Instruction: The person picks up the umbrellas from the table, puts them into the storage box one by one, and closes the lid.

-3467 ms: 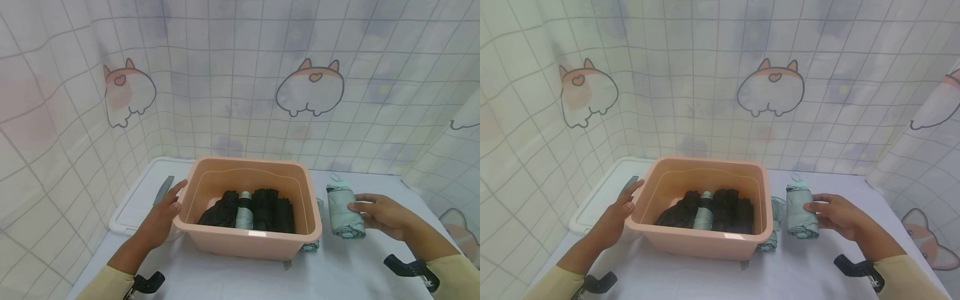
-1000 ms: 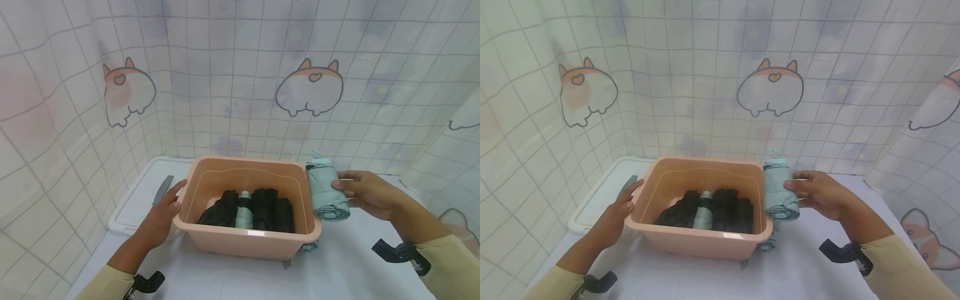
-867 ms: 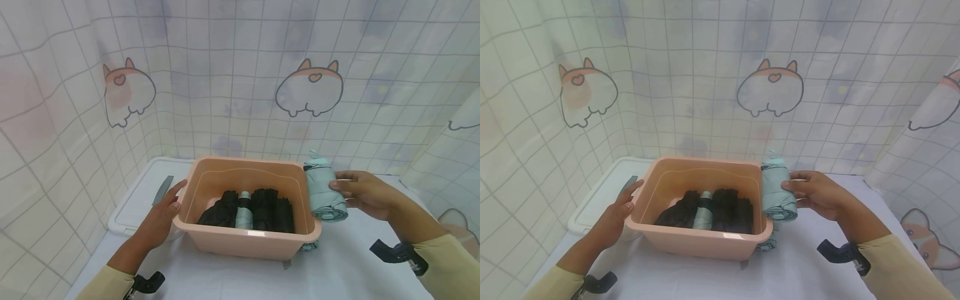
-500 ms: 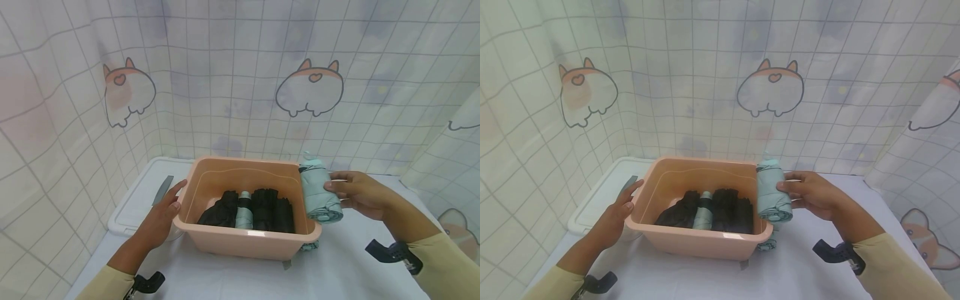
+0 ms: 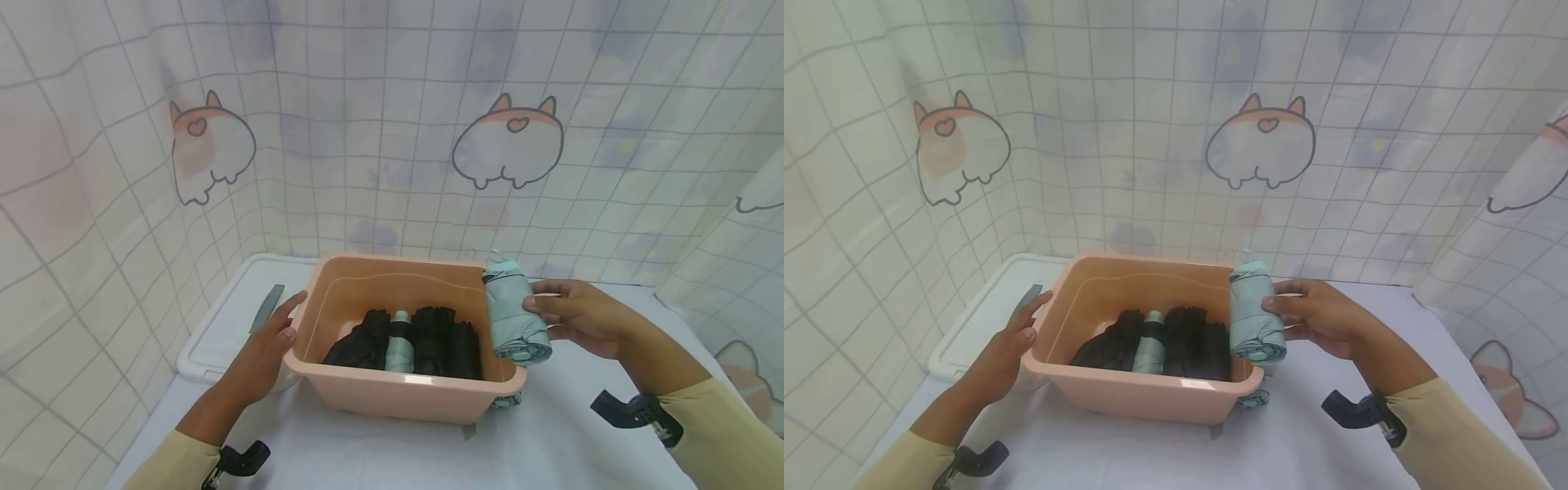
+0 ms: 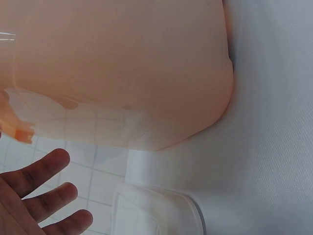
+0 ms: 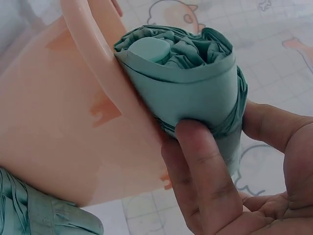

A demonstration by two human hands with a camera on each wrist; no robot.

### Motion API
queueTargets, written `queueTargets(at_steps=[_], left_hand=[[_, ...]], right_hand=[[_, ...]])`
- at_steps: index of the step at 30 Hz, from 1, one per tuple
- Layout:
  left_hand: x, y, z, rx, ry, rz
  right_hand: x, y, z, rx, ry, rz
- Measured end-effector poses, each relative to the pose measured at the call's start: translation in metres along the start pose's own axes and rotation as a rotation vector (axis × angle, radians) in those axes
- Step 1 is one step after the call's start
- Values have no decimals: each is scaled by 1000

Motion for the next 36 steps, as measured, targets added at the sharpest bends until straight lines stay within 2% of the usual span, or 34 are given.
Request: queueTargets(at_steps=[8, 13, 19, 36], left_hand=[[1, 0, 1, 2, -3, 6], [-1, 2, 2, 0, -5, 5], [2, 2, 2, -1, -3, 7], [1, 3, 2, 0, -8, -2]], right_hand=[[-6, -6, 0, 36, -13, 69], [3, -10, 0, 56, 23, 40], [21, -19, 3, 100, 59, -1], [90, -24, 9, 107, 226, 92]])
Point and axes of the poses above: each hand's wrist, its own z-axis towards the middle knuckle, its own y-axis out of the palm, x = y × z, the point moved 7 cm from there along z, towards the middle knuckle, and after that the axes turned 6 degrees about z, right-handed, at the moved point
